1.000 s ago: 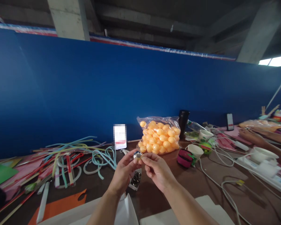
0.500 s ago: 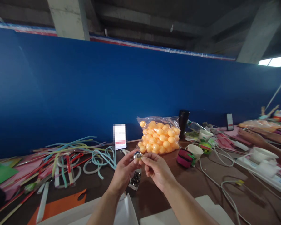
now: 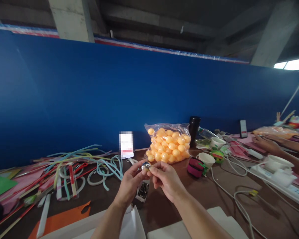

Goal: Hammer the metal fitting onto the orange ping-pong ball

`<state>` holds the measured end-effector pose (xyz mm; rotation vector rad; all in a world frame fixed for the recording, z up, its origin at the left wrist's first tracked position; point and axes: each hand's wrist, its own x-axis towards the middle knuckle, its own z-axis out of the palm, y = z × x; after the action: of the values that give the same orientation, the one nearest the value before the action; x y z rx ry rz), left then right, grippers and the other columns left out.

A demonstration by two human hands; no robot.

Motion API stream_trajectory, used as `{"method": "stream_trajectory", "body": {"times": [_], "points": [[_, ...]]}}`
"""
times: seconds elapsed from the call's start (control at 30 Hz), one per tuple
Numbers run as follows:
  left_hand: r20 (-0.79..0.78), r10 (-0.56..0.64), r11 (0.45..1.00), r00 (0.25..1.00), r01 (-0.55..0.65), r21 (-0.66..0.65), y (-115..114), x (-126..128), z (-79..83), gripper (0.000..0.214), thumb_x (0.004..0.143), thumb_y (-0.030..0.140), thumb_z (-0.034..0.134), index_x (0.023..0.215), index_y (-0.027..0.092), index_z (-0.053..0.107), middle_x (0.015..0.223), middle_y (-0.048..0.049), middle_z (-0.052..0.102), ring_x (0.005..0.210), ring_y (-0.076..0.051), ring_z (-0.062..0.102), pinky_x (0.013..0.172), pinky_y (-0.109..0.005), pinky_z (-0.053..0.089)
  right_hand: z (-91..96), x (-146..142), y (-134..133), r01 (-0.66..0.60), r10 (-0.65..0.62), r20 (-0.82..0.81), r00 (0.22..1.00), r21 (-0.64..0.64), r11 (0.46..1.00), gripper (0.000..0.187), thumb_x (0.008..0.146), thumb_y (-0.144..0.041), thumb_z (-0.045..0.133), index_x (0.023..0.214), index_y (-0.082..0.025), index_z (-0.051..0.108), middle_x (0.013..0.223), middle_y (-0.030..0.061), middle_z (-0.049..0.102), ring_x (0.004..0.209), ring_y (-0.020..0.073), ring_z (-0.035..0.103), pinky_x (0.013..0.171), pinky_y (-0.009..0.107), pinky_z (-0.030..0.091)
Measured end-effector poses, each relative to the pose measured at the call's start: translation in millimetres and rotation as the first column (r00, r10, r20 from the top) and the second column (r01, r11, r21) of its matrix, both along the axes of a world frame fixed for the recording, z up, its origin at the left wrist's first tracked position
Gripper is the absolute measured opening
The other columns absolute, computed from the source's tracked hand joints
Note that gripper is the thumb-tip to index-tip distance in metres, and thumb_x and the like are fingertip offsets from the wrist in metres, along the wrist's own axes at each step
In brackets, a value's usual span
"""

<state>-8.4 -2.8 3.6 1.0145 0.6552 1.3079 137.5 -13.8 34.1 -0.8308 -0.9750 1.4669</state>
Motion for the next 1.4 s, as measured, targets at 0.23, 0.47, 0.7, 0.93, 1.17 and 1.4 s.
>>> {"method": "stream_trajectory", "body": {"times": [0.23,0.47,0.7,0.93,1.17,1.4], "points": [[-0.006,-0.005,1.0,1.0,0.005,0.007,0.8,0.0,-1.8,0.042,0.076,0.027,0.073,0.116,0.017,0.066,0.103,-0.011,0.072,0.081,-0.018,0.066,0.077,-0.031,0.051,-0.8,1.1,0.9,-0.013,0.013,0.023,1.0,0.011,1.0,0.023,0.068,-0.029,0.079,0.068,-0.015,0.061,0.063,0.0013,0.071,0.043,0.0065,0.051,0.037,0.015,0.042],[0.014,-0.004,1.0,1.0,0.004,-0.009,0.0,0.6,-2.4,0.042,0.075,0.027,0.074,0.116,0.017,0.066,0.106,-0.0115,0.071,0.085,-0.019,0.067,0.079,-0.032,0.051,-3.4,2.6,2.7,-0.036,0.035,0.034,0.999,0.02,0.999,0.026,0.068,-0.03,0.078,0.069,-0.016,0.056,0.062,0.0009,0.071,0.039,0.0052,0.047,0.034,0.014,0.036],[0.114,-0.022,1.0,0.993,0.024,-0.015,-0.3,2.5,2.8,0.037,0.075,0.024,0.074,0.111,0.017,0.069,0.103,-0.0096,0.072,0.082,-0.016,0.067,0.08,-0.029,0.051,-2.5,0.6,1.7,-0.064,0.063,0.043,0.997,0.029,0.998,0.029,0.07,-0.035,0.078,0.073,-0.017,0.055,0.066,0.0004,0.069,0.042,0.0047,0.047,0.037,0.014,0.037],[0.257,-0.03,0.996,0.966,0.051,-0.078,0.8,-1.2,0.1,0.033,0.078,0.022,0.071,0.112,0.017,0.069,0.105,-0.0093,0.071,0.082,-0.012,0.067,0.077,-0.022,0.052,3.6,11.8,4.5,-0.017,-0.01,0.258,0.966,0.103,0.995,0.03,0.081,-0.047,0.063,0.078,-0.019,0.053,0.066,-0.0015,0.065,0.042,0.0062,0.045,0.037,0.016,0.035],[0.369,-0.006,0.995,0.929,0.042,-0.09,2.8,-8.3,-3.7,0.038,0.079,0.02,0.071,0.116,0.018,0.065,0.092,-0.0044,0.07,0.074,-0.01,0.065,0.071,-0.021,0.055,13.1,37.3,-7.2,-0.077,-0.09,0.75,0.656,0.185,0.98,0.018,0.087,-0.038,0.054,0.087,-0.021,0.06,0.072,0.0012,0.069,0.051,0.0151,0.062,0.045,0.023,0.042],[0.422,-0.042,0.993,0.906,0.083,-0.079,3.3,-12.3,-6.2,0.04,0.081,0.021,0.068,0.121,0.019,0.061,0.096,-0.0052,0.068,0.075,-0.011,0.064,0.072,-0.023,0.055,4.5,49.0,-17.8,-0.128,-0.192,0.981,0.028,0.194,0.973,0.017,0.071,-0.023,0.069,0.087,-0.015,0.068,0.094,0.0177,0.072,0.093,0.0407,0.066,0.077,0.046,0.043]]}}
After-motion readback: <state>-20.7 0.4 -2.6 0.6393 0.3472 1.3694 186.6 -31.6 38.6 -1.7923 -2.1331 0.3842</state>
